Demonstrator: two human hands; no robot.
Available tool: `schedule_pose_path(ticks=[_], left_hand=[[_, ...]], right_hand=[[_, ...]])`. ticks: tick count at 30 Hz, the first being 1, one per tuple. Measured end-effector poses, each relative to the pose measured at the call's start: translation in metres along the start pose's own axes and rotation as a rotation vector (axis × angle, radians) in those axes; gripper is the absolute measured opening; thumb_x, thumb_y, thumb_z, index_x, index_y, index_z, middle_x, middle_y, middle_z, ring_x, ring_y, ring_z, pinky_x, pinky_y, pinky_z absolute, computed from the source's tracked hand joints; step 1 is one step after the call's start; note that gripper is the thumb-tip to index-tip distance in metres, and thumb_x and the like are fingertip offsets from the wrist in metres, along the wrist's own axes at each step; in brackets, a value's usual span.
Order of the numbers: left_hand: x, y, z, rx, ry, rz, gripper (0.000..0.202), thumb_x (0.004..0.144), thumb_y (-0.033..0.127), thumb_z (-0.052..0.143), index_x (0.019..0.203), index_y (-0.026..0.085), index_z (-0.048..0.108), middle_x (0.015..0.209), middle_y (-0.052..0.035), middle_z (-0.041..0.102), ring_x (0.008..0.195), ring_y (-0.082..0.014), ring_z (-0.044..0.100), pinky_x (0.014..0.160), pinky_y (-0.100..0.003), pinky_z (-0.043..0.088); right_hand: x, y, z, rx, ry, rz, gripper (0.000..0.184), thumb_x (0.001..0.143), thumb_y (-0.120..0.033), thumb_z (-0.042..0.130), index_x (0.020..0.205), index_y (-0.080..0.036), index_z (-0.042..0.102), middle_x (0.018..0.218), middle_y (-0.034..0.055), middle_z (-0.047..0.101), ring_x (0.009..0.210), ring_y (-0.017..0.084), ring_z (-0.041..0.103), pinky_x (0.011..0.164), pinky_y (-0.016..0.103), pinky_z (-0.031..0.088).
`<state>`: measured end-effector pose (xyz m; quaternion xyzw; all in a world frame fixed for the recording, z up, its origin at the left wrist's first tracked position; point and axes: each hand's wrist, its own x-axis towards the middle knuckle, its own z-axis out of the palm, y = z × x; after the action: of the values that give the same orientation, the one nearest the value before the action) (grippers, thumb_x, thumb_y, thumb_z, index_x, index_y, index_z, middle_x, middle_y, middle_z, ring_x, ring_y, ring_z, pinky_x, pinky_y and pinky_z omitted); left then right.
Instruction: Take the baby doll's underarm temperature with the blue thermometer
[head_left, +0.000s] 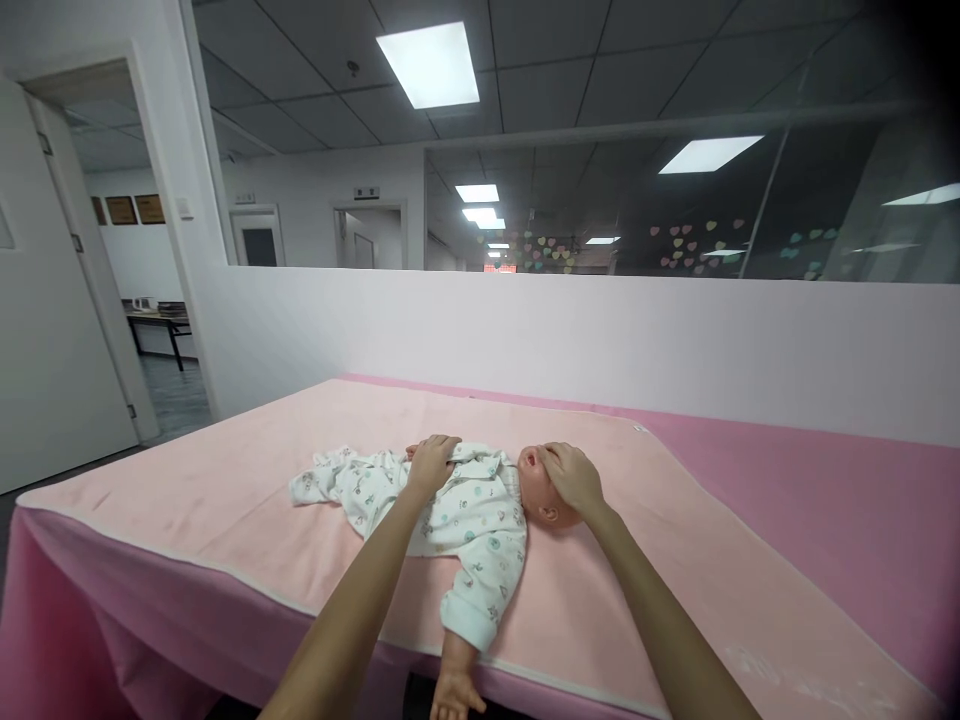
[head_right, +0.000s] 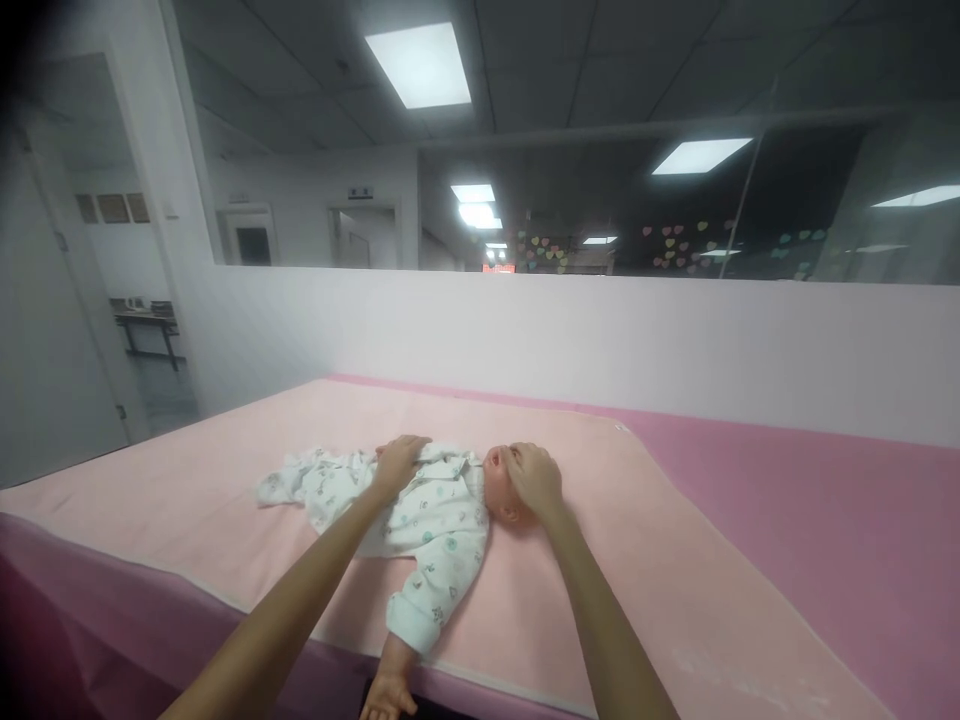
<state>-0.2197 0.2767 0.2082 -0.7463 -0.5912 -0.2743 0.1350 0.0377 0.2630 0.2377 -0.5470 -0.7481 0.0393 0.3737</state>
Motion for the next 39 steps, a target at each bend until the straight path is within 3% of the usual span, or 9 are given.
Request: schedule_pose_path(ticks=[6, 13, 19, 23, 29, 36, 39], left_hand=[[0.002, -0.002, 0.003, -0.015, 0.0, -0.001, 0.042, 0.066, 0.009, 0.049, 0.105, 0.023, 0.05, 0.103, -0.0028, 0.056, 0.099, -0.0199, 0.045, 0.083, -0.034, 0.035], [0.005, -0.007, 0.008, -0.024, -0.006, -0.002, 0.041, 0.067, 0.011, 0.051, 0.106, 0.022, 0.05, 0.104, -0.0039, 0.056, 0.098, -0.0208, 0.046, 0.082, -0.034, 0.035], [0.001, -0.002, 0.002, -0.054, 0.022, 0.0, 0.041, 0.067, 0.009, 0.05, 0.106, 0.022, 0.051, 0.103, -0.004, 0.056, 0.099, -0.0209, 0.046, 0.082, -0.034, 0.035], [-0.002, -0.001, -0.001, -0.082, 0.038, -0.006, 0.04, 0.068, 0.008, 0.047, 0.105, 0.023, 0.052, 0.103, -0.0042, 0.056, 0.098, -0.0209, 0.047, 0.082, -0.034, 0.035], [-0.006, -0.006, -0.003, -0.192, 0.081, 0.029, 0.038, 0.069, 0.012, 0.048, 0.106, 0.021, 0.051, 0.104, -0.0047, 0.055, 0.099, -0.0192, 0.045, 0.085, -0.033, 0.035], [-0.009, -0.004, -0.004, -0.228, 0.081, 0.024, 0.038, 0.068, 0.014, 0.048, 0.105, 0.02, 0.052, 0.103, -0.0046, 0.055, 0.099, -0.02, 0.045, 0.086, -0.034, 0.034], [-0.01, -0.003, -0.006, -0.227, 0.08, 0.019, 0.038, 0.069, 0.016, 0.047, 0.106, 0.02, 0.051, 0.104, -0.005, 0.055, 0.099, -0.0204, 0.045, 0.086, -0.034, 0.034]], right_hand=[[0.004, 0.037, 0.02, 0.543, 0.133, 0.32, 0.032, 0.07, -0.047, 0.045, 0.082, -0.023, 0.061, 0.094, 0.0002, 0.063, 0.09, 0.019, 0.054, 0.077, 0.028, 0.038], [0.005, 0.056, 0.025, 0.928, 0.206, 0.401, 0.034, 0.061, -0.047, 0.056, 0.075, -0.018, 0.065, 0.084, 0.0026, 0.065, 0.082, 0.019, 0.056, 0.074, 0.027, 0.041], [-0.003, 0.049, 0.015, 1.03, 0.116, 0.389, 0.025, 0.056, -0.04, 0.063, 0.065, -0.017, 0.065, 0.073, 0.001, 0.064, 0.074, 0.016, 0.055, 0.068, 0.025, 0.041], [-0.005, 0.044, 0.013, 1.046, 0.093, 0.362, 0.018, 0.057, -0.036, 0.061, 0.062, -0.019, 0.062, 0.081, -0.0007, 0.064, 0.077, 0.014, 0.054, 0.069, 0.023, 0.04], [-0.005, 0.044, 0.014, 1.054, 0.05, 0.33, 0.019, 0.06, -0.036, 0.06, 0.053, -0.019, 0.054, 0.058, -0.0042, 0.057, 0.062, 0.012, 0.05, 0.059, 0.022, 0.038], [-0.003, 0.049, 0.019, 1.048, 0.113, 0.355, 0.025, 0.059, -0.036, 0.058, 0.078, -0.021, 0.064, 0.096, -0.0003, 0.062, 0.096, 0.018, 0.051, 0.082, 0.026, 0.038], [-0.004, 0.049, 0.02, 1.069, -0.016, 0.419, 0.03, 0.061, -0.04, 0.055, 0.079, -0.018, 0.065, 0.097, 0.0026, 0.063, 0.095, 0.021, 0.054, 0.082, 0.029, 0.041]])
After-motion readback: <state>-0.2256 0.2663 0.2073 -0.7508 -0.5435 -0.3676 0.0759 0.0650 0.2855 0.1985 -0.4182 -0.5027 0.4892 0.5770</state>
